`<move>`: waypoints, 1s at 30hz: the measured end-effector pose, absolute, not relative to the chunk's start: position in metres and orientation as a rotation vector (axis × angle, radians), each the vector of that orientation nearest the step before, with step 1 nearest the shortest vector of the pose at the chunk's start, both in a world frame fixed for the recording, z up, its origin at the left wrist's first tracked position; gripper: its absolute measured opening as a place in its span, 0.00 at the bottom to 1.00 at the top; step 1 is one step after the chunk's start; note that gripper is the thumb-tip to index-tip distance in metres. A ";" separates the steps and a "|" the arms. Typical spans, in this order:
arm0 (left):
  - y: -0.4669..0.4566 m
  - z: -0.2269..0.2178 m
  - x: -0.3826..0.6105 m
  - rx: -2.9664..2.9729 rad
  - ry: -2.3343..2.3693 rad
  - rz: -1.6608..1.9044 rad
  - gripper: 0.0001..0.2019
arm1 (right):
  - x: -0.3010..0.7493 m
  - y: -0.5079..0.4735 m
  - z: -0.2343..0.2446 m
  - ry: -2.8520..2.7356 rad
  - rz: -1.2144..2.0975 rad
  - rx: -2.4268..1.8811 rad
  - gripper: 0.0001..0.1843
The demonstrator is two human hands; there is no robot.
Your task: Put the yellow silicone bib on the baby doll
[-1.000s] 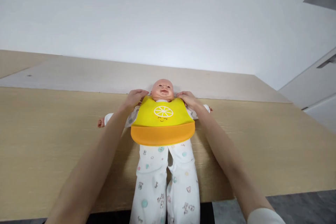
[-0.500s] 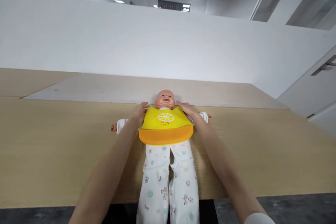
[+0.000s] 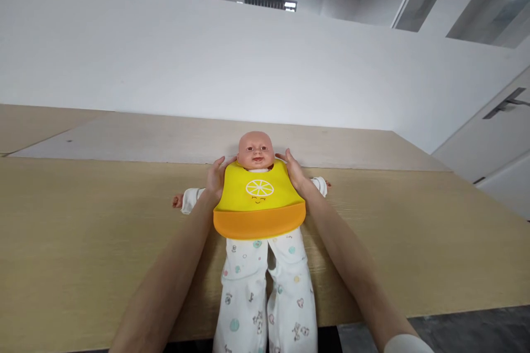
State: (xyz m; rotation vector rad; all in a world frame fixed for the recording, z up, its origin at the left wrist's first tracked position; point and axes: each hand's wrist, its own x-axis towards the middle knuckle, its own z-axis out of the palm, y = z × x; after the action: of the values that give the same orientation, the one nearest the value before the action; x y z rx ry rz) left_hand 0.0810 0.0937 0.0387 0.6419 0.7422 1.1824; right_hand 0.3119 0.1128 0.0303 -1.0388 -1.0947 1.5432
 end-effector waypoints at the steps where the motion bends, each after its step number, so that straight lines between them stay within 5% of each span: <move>1: 0.092 0.040 0.082 0.654 0.729 1.208 0.21 | 0.311 0.111 0.032 -1.077 1.556 -1.003 0.33; 9: 0.080 0.038 0.092 0.705 0.686 1.232 0.19 | 0.311 0.092 0.034 -1.095 1.593 -0.885 0.17; 30: 0.074 0.040 0.098 0.644 0.742 1.223 0.14 | 0.313 0.089 0.025 -0.909 1.676 -1.072 0.08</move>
State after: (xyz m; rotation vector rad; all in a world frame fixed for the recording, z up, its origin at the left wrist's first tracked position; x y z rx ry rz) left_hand 0.0980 0.0737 0.0401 0.6439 0.7420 1.2235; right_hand 0.3132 0.0891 0.0255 -1.0720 -0.9093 1.6763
